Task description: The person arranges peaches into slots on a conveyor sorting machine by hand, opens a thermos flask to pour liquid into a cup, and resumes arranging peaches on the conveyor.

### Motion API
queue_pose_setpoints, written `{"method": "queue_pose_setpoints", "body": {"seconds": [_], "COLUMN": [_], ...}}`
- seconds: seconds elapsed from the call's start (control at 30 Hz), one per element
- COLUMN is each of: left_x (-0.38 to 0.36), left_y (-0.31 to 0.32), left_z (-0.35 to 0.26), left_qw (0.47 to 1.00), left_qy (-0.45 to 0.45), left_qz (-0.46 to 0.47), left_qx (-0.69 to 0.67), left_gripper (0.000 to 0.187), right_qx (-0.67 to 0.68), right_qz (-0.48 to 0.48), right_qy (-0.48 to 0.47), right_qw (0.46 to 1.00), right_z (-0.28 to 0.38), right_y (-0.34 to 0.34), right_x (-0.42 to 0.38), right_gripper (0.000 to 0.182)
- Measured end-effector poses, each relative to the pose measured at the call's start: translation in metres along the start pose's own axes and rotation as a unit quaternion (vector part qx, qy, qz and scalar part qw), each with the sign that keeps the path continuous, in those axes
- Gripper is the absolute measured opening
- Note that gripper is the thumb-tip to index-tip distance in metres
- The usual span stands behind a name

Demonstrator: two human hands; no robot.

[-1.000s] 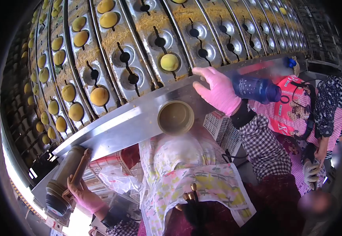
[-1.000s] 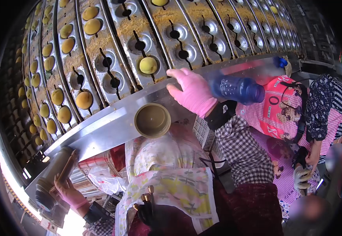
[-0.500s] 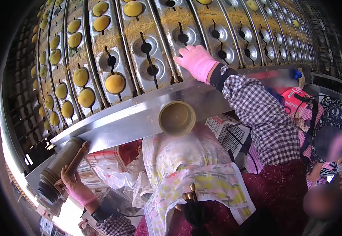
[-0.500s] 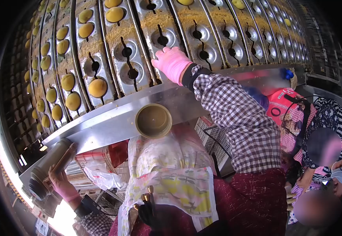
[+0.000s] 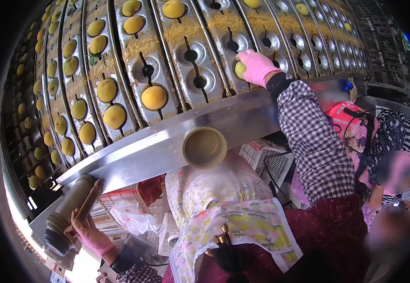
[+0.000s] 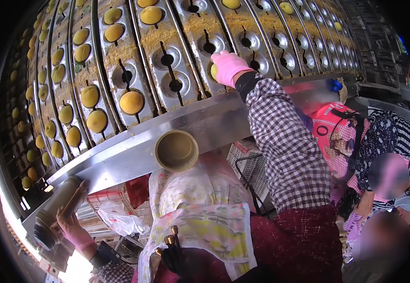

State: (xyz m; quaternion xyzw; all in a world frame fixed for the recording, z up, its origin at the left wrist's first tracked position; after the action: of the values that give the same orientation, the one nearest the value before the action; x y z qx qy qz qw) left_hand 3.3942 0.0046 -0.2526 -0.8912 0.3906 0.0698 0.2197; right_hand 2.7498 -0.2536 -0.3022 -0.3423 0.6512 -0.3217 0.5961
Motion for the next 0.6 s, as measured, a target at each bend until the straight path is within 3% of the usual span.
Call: {"method": "queue_pose_setpoints", "body": {"seconds": [0.13,0.2,0.27,0.3,0.33,0.4,0.43,0.47,0.5,0.57,0.6], "left_x": [0.002,-0.002,0.000,0.002,0.009,-0.025,-0.024,-0.024,-0.025,-0.036,-0.037], "left_y": [-0.001,-0.002,-0.002,-0.005,-0.007,0.037,0.036,0.033,0.039,0.048,0.049], "left_z": [-0.002,-0.006,-0.003,0.000,0.004,-0.050,-0.051,-0.050,-0.055,-0.068,-0.070], "left_qw": [1.000,1.000,0.999,0.999,0.999,0.999,0.997,0.994,0.994,0.995,0.994], "left_qy": [0.002,0.007,0.032,0.031,0.032,-0.004,-0.002,0.000,0.000,-0.002,-0.004], "left_qz": [0.010,0.011,0.032,0.035,0.035,0.007,-0.005,-0.020,-0.023,-0.033,-0.037], "left_qx": [0.029,0.004,0.017,0.016,0.016,0.045,0.077,0.109,0.104,0.098,0.099], "left_gripper": [0.043,0.041,0.038,0.038,0.038,0.060,0.052,0.047,0.047,0.047,0.047], "right_qx": [-0.008,0.040,0.184,0.246,0.333,0.413,0.426,0.428,0.512,0.497,0.505], "right_qz": [0.041,-0.012,-0.184,-0.289,-0.307,-0.271,-0.280,-0.260,-0.224,-0.285,-0.270], "right_qy": [0.007,0.013,0.028,-0.041,-0.089,-0.127,-0.134,-0.102,-0.044,0.102,0.154], "right_qw": [0.999,0.999,0.965,0.924,0.887,0.860,0.850,0.859,0.828,0.813,0.805], "right_z": [0.000,-0.003,0.029,0.055,0.081,0.111,0.113,0.106,0.088,0.038,0.019], "right_y": [-0.044,-0.060,-0.084,-0.085,-0.082,-0.060,-0.042,-0.022,0.005,0.051,0.056], "right_x": [0.004,0.011,-0.026,-0.051,-0.080,-0.133,-0.154,-0.171,-0.183,-0.209,-0.223], "right_gripper": [0.054,0.052,0.050,0.042,0.041,0.040,0.039,0.040,0.042,0.042,0.044]}}
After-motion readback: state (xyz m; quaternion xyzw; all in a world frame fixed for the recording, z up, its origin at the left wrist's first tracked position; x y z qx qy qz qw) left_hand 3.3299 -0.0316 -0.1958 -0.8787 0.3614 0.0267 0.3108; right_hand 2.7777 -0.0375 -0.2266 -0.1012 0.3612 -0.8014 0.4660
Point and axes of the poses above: each hand's wrist, its own x-axis towards the middle knuckle, its own y-axis out of the palm, z = x × y, the point moved 4 cm from there along x, towards the middle knuckle, and after that the axes turned 3 degrees about z, right-handed, at the moved point
